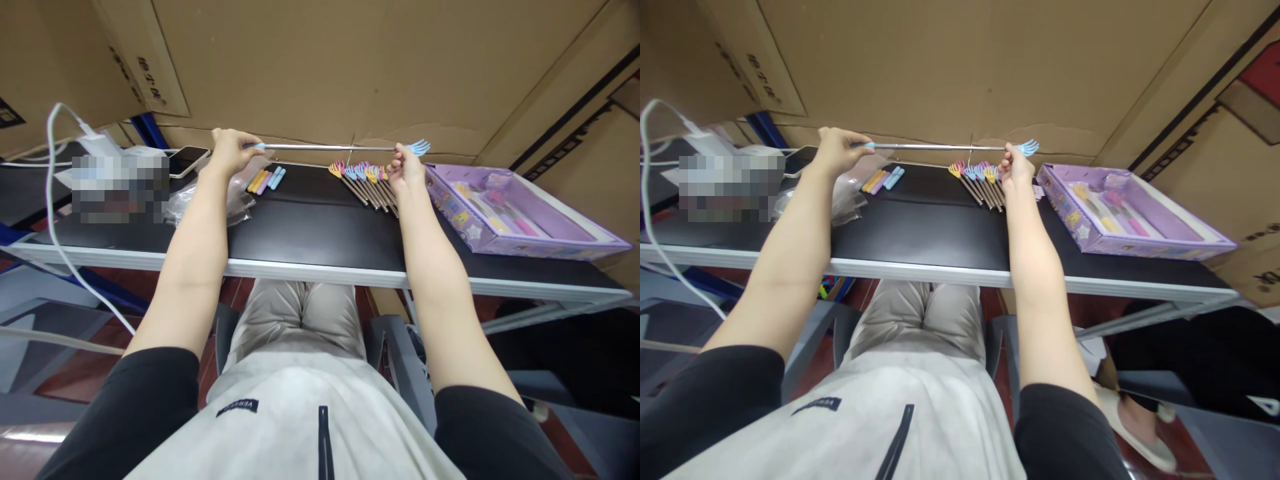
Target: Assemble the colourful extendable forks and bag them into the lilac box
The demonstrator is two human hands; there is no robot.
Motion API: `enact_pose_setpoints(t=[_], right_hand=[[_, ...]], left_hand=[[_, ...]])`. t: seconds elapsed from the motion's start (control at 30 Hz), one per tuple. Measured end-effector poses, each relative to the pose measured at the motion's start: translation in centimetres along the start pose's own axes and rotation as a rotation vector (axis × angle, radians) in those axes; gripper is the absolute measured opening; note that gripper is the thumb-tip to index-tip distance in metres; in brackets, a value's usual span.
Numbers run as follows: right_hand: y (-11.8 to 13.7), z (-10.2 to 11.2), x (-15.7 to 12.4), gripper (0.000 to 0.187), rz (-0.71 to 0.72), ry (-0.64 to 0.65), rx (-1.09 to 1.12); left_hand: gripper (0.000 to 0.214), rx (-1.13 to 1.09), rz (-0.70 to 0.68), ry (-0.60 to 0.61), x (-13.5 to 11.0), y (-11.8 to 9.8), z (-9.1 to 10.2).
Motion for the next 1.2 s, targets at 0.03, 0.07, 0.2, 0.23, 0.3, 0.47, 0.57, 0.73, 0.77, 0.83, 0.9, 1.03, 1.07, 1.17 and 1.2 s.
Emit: enact_pose_setpoints(t=[0.03,0.07,0.2,0.23,0.3,0.47,0.57,0.73,0.77,0.83,0.9,1.03,1.07,1.17,1.2], right_hand=[[0.2,0.1,-0.1,0.036,-0.001,-0.015,0.010],[0.3,0.2,-0.2,0.037,-0.001,-0.034,0.018],[0.8,0.5,-0.7,0.045,-0.033,-0.080,0.018],[0.8,0.5,-0.7,0.046,-0.039,-0.069,0.003],[0.9,0.5,-0.7,0.048,-0.041,-0.032,-0.040],[1.2,1.1,-0.3,0.043,-0.051,-0.088,0.014],[1.7,1.7,-0.1,0.039,-0.033,-0.127,0.044],[2.9,2.8,0.2,0.045,-0.004,-0.137,0.026],[3.1,3.0,0.2,0.046,-0.001,-0.134,0.022],[3.4,3.1,0.1,0.048,0.005,-0.125,0.000],[3.5,3.2,0.1,0.047,0.011,-0.126,-0.015],[3.5,3.4,0.6,0.045,0.026,-0.112,-0.052],[3.6,3.4,0.8,0.047,0.032,-0.087,-0.084],[3.8,3.3,1.1,0.052,0.043,-0.043,-0.142],[3.9,3.3,1.0,0.051,0.039,-0.056,-0.120]], left_hand=[[0.039,-0.001,-0.002,0.001,0.1,0.2,-0.1],[0.039,-0.004,-0.005,-0.001,0.2,0.3,-0.2],[0.034,-0.019,-0.004,-0.031,0.6,0.9,-0.8],[0.033,-0.022,0.000,-0.037,0.7,1.1,-1.0],[0.032,-0.033,0.002,-0.041,0.8,1.4,-1.2],[0.031,-0.056,-0.001,-0.064,1.0,2.2,-1.5],[0.032,-0.057,-0.006,-0.072,1.0,2.6,-1.5],[0.025,-0.049,0.000,-0.087,0.8,2.9,-1.0],[0.022,-0.049,0.000,-0.092,0.7,2.9,-0.9],[0.019,-0.053,-0.008,-0.102,0.5,2.6,-0.6],[0.019,-0.060,-0.020,-0.109,0.4,2.3,-0.5],[0.018,-0.076,-0.026,-0.104,0.5,2.2,-0.7],[0.018,-0.080,-0.025,-0.097,0.6,2.4,-0.9],[0.018,-0.100,-0.016,-0.073,0.9,3.0,-1.4],[0.018,-0.108,-0.013,-0.063,1.0,3.1,-1.5]])
Point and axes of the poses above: each hand's wrist, its own x-axis towards the middle knuckle, its own z-axis out of the back of the hand, y = z × x, the point moved 5 cm from there along x, towards the middle knuckle, and after that the axes turned 15 degrees about x, right-handed, at the moved point
